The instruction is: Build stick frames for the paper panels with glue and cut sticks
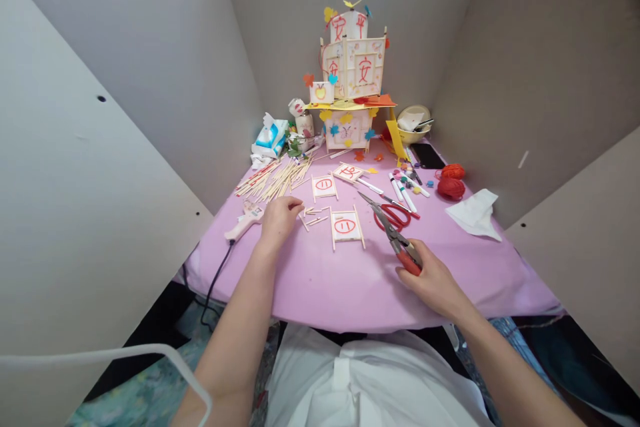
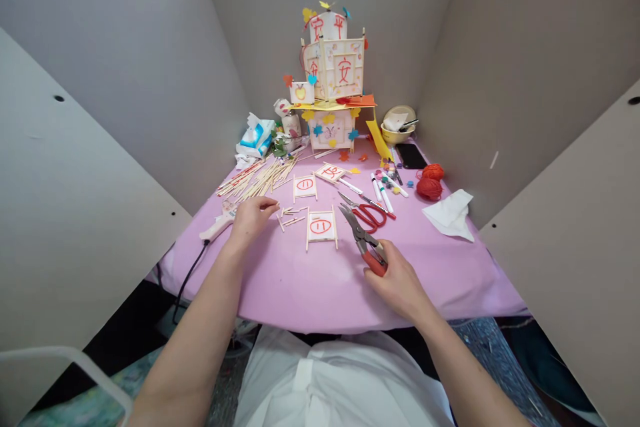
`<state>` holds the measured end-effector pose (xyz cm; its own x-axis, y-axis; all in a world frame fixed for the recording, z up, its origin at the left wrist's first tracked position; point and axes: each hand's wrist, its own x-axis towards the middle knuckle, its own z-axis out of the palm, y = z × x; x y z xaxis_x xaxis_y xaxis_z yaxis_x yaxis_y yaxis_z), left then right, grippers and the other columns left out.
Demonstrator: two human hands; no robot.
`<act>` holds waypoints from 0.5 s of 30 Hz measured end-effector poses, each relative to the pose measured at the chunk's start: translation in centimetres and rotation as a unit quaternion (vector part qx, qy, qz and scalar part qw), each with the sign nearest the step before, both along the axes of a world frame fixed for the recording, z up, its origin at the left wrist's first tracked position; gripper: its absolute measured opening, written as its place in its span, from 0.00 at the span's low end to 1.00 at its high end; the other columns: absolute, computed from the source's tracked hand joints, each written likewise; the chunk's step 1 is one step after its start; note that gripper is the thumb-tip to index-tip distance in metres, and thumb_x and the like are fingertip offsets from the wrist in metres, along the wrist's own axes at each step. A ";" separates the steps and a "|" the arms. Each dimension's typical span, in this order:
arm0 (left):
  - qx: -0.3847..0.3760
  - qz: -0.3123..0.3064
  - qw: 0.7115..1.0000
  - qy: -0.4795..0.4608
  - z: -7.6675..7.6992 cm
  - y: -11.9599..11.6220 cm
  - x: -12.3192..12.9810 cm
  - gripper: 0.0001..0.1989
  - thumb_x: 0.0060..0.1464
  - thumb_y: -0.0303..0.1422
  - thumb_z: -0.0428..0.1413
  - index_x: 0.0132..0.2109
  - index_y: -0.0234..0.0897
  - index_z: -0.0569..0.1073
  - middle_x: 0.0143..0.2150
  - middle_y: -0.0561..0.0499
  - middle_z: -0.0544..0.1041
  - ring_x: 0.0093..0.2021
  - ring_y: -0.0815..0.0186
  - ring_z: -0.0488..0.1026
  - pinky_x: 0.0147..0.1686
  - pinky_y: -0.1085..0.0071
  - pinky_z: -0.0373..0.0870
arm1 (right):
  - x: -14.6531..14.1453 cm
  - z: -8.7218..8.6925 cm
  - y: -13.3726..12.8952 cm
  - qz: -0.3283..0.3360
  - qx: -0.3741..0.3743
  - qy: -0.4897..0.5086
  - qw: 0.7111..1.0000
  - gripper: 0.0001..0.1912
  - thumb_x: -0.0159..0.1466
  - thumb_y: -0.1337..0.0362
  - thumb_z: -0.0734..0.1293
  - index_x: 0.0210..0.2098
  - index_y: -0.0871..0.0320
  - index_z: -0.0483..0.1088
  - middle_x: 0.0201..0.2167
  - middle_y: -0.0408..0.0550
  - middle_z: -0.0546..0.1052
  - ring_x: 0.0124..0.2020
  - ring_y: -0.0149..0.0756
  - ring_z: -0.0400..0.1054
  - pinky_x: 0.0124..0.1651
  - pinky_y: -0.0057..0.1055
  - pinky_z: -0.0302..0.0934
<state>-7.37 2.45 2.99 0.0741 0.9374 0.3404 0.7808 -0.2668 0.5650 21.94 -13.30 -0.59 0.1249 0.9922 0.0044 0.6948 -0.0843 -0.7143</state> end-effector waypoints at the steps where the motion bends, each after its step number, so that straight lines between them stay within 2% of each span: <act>1: 0.002 0.004 1.000 -0.001 0.1 0.1 -0.5 0.08 0.50 0.33 0.56 0.35 0.39 0.80 0.37 0.46 0.80 0.38 0.59 0.75 0.39 0.66 0.66 | 0.0 0.0 0.0 -0.001 0.000 0.000 1.000 0.20 0.54 0.60 0.63 0.47 0.52 0.59 0.36 0.42 0.71 0.35 0.37 0.66 0.39 0.32 0.58; 7: -0.012 0.015 1.000 0.024 0.2 0.4 -2.5 0.09 0.51 0.33 0.55 0.36 0.39 0.79 0.38 0.46 0.80 0.39 0.59 0.75 0.42 0.67 0.66 | -0.1 -0.2 0.0 -0.002 0.005 -0.021 1.000 0.20 0.54 0.59 0.63 0.47 0.53 0.61 0.37 0.43 0.72 0.35 0.38 0.66 0.38 0.32 0.57; 15: -0.036 0.016 0.996 0.076 -1.0 0.5 -0.3 0.10 0.52 0.32 0.54 0.40 0.39 0.78 0.39 0.48 0.80 0.40 0.62 0.74 0.41 0.68 0.66 | -0.1 -0.3 0.2 -0.008 0.002 -0.017 1.000 0.21 0.54 0.59 0.63 0.48 0.52 0.60 0.39 0.42 0.72 0.37 0.38 0.67 0.40 0.32 0.58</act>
<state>-7.70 2.97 2.00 0.0904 0.9615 0.2596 0.8664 -0.2045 0.4557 21.82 -13.13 -0.90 0.1398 0.9901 0.0130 0.7176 -0.0922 -0.6903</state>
